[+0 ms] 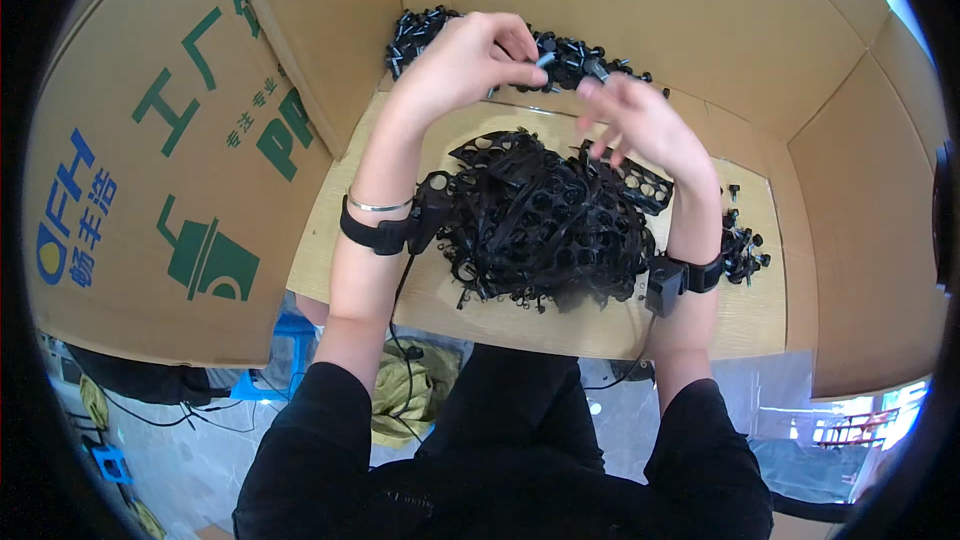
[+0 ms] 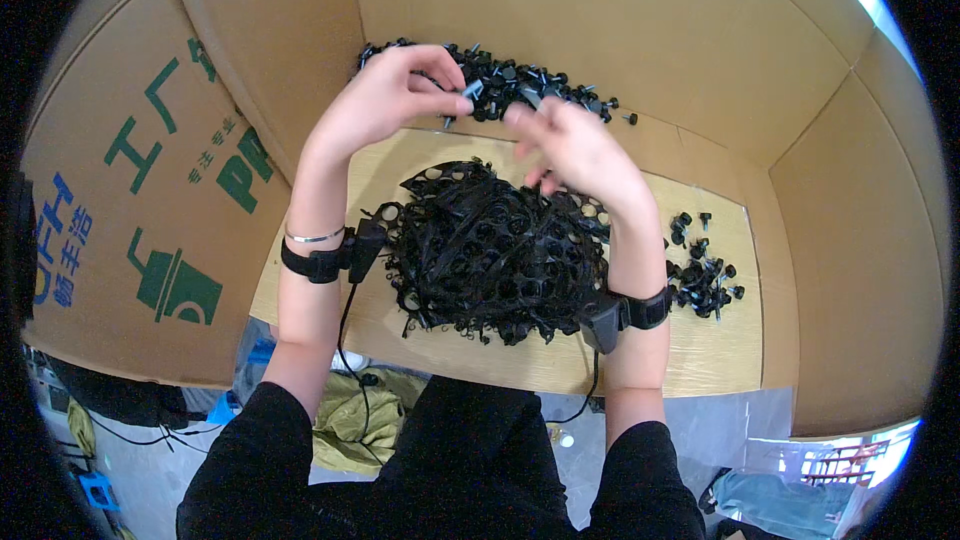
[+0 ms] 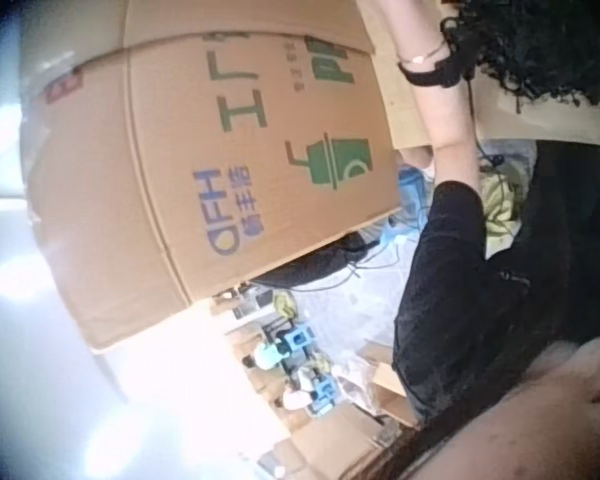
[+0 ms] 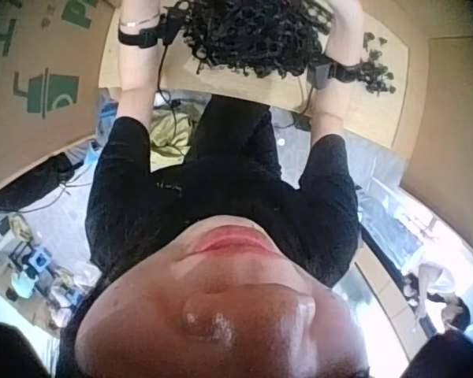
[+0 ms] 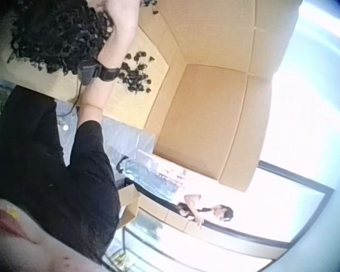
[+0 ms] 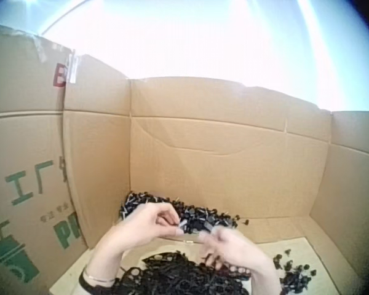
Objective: Manually screwing plastic foot levelers/hardware pegs into injection-molded grid frames.
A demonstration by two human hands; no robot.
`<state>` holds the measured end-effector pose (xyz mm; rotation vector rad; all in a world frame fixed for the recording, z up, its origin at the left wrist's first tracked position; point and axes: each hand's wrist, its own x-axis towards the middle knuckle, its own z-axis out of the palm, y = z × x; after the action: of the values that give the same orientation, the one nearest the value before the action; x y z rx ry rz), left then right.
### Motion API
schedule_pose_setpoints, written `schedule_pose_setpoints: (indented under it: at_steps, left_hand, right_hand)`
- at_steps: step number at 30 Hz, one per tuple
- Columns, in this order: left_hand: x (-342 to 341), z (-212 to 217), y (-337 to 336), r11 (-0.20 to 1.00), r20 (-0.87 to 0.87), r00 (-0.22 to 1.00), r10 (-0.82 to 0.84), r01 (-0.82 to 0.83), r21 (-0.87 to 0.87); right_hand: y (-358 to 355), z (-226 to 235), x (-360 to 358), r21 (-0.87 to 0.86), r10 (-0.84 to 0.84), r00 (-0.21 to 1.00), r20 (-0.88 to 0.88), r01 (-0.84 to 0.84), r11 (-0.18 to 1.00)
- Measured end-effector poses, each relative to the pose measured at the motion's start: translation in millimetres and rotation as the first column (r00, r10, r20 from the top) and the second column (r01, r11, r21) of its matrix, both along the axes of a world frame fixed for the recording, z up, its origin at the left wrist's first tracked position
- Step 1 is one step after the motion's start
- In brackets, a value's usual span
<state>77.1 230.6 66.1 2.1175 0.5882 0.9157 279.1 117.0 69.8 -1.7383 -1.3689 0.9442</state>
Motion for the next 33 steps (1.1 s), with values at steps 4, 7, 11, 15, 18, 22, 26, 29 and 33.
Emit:
schedule_pose_setpoints:
  at_steps: [4, 7, 11, 15, 18, 22, 26, 29, 33]
  left_hand:
    - [17.4, -10.4, -5.3, 0.992, -0.138, 0.985, -0.100, 0.109, 0.056]
    - [35.3, -24.1, -4.6, 0.992, -0.161, 0.984, -0.079, 0.093, 0.084]
    - [45.8, -44.2, 3.4, 0.982, -0.075, 0.990, 0.119, -0.106, 0.157]
    - [46.6, -32.4, 6.2, 0.973, -0.024, 0.979, 0.202, -0.198, 0.115]
    - [33.6, -26.8, 12.5, 0.997, 0.175, 0.984, 0.034, -0.022, -0.068]
    - [5.3, -3.7, 9.1, 0.995, 0.221, 0.972, -0.078, 0.088, -0.037]
    - [-4.1, 19.4, -17.7, 0.995, 0.176, 0.981, -0.078, 0.066, 0.074]
    - [-2.6, 25.1, -36.3, 0.991, 0.084, 0.995, -0.055, 0.044, 0.124]
    - [-9.9, 27.5, -45.1, 0.979, 0.044, 0.988, -0.149, 0.141, 0.146]
  right_hand:
    - [21.0, -16.0, 4.1, 0.274, -0.047, 0.978, -0.204, 0.103, 0.956]
    - [41.8, -44.0, 22.7, 0.390, 0.157, 0.956, -0.248, -0.050, 0.920]
    - [63.5, -50.5, 36.6, 0.369, 0.066, 0.996, -0.064, -0.038, 0.929]
    - [110.0, -55.5, 78.3, 0.323, -0.346, 0.933, 0.096, 0.300, 0.898]
    - [128.8, -77.6, 128.3, 0.268, -0.435, 0.880, 0.190, 0.379, 0.886]
    - [69.7, -97.5, 169.7, 0.303, -0.461, 0.737, 0.495, 0.351, 0.886]
    - [-37.3, -141.1, 250.6, 0.225, -0.409, 0.414, 0.813, 0.425, 0.877]
    - [-79.8, -163.3, 263.7, 0.259, -0.504, 0.465, 0.727, 0.495, 0.830]
    - [-95.2, -165.2, 217.3, 0.304, -0.527, 0.636, 0.563, 0.434, 0.848]
